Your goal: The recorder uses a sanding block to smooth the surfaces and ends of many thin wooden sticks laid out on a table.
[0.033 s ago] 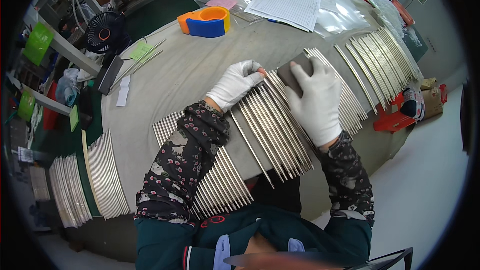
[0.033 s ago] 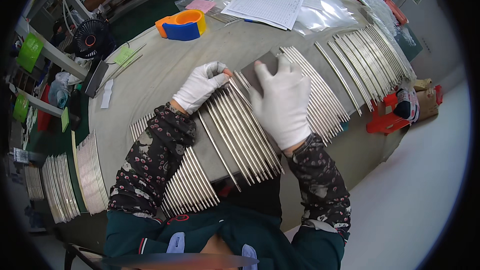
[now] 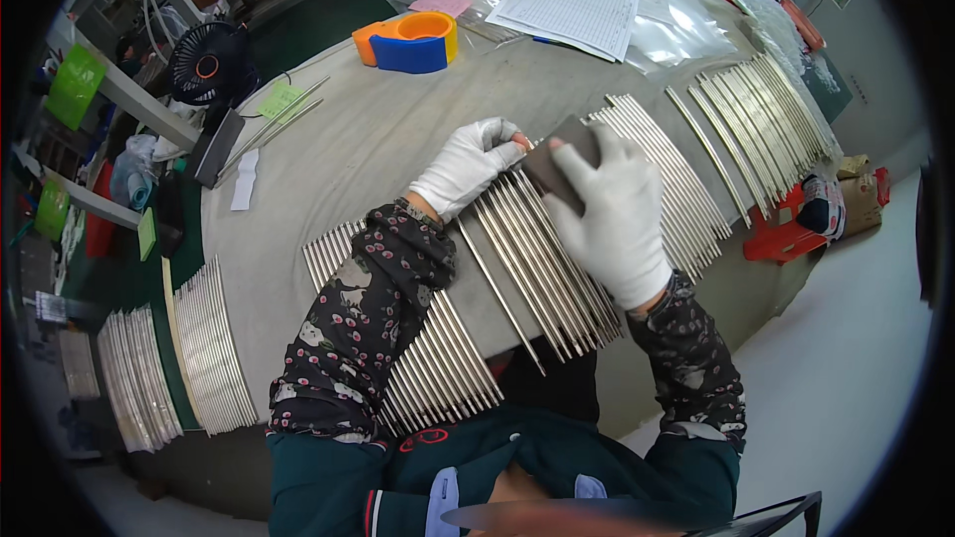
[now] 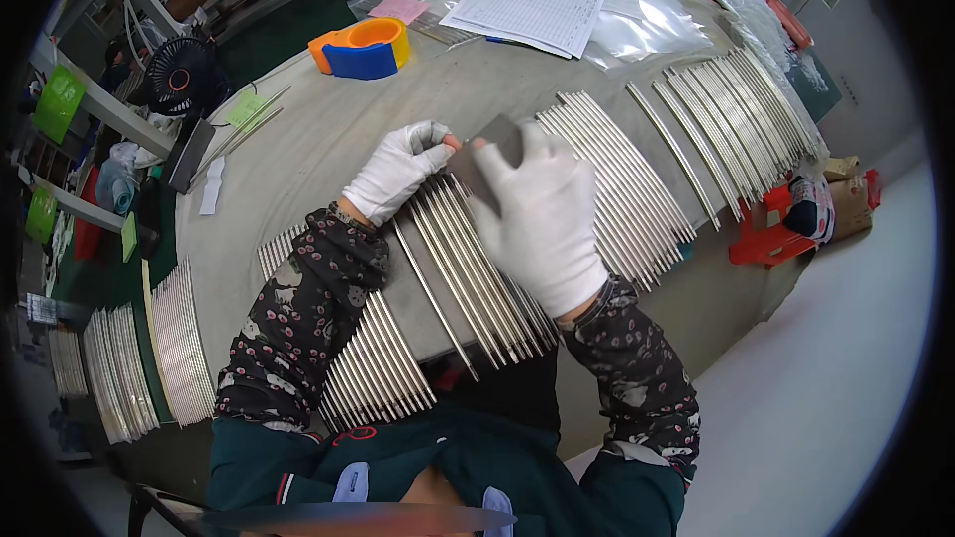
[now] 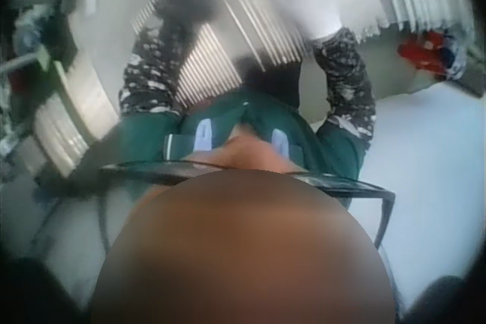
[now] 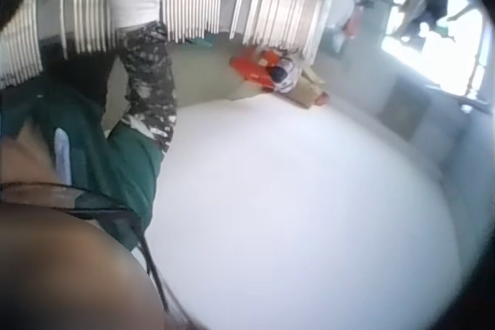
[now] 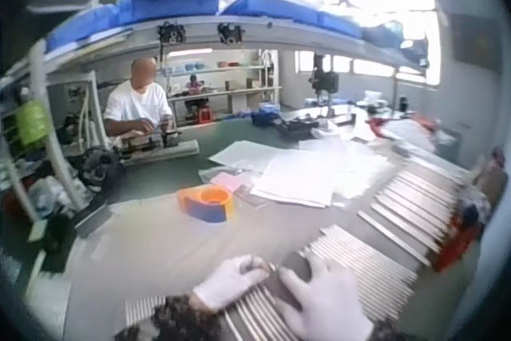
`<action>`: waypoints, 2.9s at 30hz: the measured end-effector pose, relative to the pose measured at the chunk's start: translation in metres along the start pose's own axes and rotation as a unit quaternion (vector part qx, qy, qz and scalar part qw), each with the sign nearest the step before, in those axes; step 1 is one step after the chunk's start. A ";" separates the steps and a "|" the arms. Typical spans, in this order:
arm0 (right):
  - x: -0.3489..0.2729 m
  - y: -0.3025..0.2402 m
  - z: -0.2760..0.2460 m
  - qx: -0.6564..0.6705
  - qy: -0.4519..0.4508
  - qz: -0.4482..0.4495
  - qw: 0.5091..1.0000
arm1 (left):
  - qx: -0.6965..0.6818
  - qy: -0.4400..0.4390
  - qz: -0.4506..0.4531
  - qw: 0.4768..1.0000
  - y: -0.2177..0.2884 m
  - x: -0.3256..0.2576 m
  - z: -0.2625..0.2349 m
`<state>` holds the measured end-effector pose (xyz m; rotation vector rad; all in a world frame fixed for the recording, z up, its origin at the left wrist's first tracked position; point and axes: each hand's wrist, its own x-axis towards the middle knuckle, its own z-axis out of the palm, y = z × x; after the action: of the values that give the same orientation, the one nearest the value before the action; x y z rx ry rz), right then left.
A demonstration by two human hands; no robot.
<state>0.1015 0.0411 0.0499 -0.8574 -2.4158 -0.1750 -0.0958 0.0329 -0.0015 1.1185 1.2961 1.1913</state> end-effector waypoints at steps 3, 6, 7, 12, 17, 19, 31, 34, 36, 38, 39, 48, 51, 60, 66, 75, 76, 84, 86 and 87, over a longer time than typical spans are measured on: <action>0.001 0.008 0.010 -0.027 -0.007 0.027 0.999 | 0.004 0.005 0.016 1.000 0.001 -0.001 -0.001; 0.001 0.020 0.006 -0.063 0.010 0.044 0.997 | -0.001 -0.004 0.010 1.000 0.003 0.004 0.001; -0.003 0.000 0.001 -0.008 0.023 -0.002 1.000 | -0.005 0.000 0.009 1.000 0.001 -0.001 -0.001; 0.006 0.025 0.006 -0.112 -0.028 0.095 0.989 | 0.023 -0.006 0.008 1.000 0.002 0.000 0.000; 0.000 0.008 0.008 -0.020 -0.032 0.014 0.999 | 0.061 -0.004 0.018 0.998 0.001 -0.001 -0.003; 0.009 0.028 0.010 -0.091 -0.048 0.096 0.990 | 0.010 -0.019 0.003 1.000 0.002 0.004 -0.002; -0.028 0.047 -0.016 0.013 0.033 0.101 0.994 | 0.036 -0.007 0.007 0.999 0.004 0.003 0.004; -0.052 0.055 -0.034 0.050 0.037 0.133 0.989 | 0.486 0.178 0.145 0.843 0.012 -0.004 0.010; -0.075 0.063 -0.041 0.067 0.023 0.161 0.984 | 0.511 0.104 0.188 0.832 0.024 -0.022 0.028; -0.095 0.063 -0.048 0.091 0.007 0.190 0.977 | 0.541 -0.027 0.272 0.796 0.021 -0.047 0.053; -0.102 0.062 -0.050 0.122 -0.005 0.218 0.968 | 0.547 -0.082 0.309 0.774 0.015 -0.061 0.063; -0.123 0.056 -0.061 0.147 -0.035 0.242 0.958 | 0.507 -0.207 0.304 0.779 -0.005 -0.089 0.076; -0.126 0.057 -0.060 0.153 -0.031 0.243 0.957 | 0.506 -0.214 0.305 0.778 -0.007 -0.096 0.069; -0.118 0.045 -0.057 0.148 -0.045 0.218 0.964 | 0.504 -0.223 0.295 0.781 -0.003 -0.102 0.066; -0.112 0.039 -0.054 0.144 -0.060 0.203 0.967 | 0.503 -0.223 0.298 0.780 -0.005 -0.099 0.067; -0.091 0.024 -0.048 0.133 -0.074 0.172 0.973 | 0.499 -0.230 0.293 0.783 -0.005 -0.104 0.062; -0.084 0.021 -0.045 0.128 -0.068 0.150 0.978 | 0.503 -0.230 0.293 0.780 -0.005 -0.104 0.063; -0.008 -0.026 -0.002 0.067 -0.107 0.045 0.991 | 0.531 -0.244 0.243 0.774 -0.001 -0.101 0.066; -0.004 -0.029 0.017 0.069 -0.103 -0.008 0.992 | 0.504 -0.275 0.189 0.797 -0.001 -0.101 0.066; 0.000 -0.028 0.024 0.059 -0.117 -0.027 0.991 | 0.504 -0.274 0.189 0.797 -0.001 -0.102 0.064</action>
<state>0.0730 0.0268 0.0315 -0.7984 -2.6381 0.0520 -0.0259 -0.0648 0.0059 2.3746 1.2456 0.2506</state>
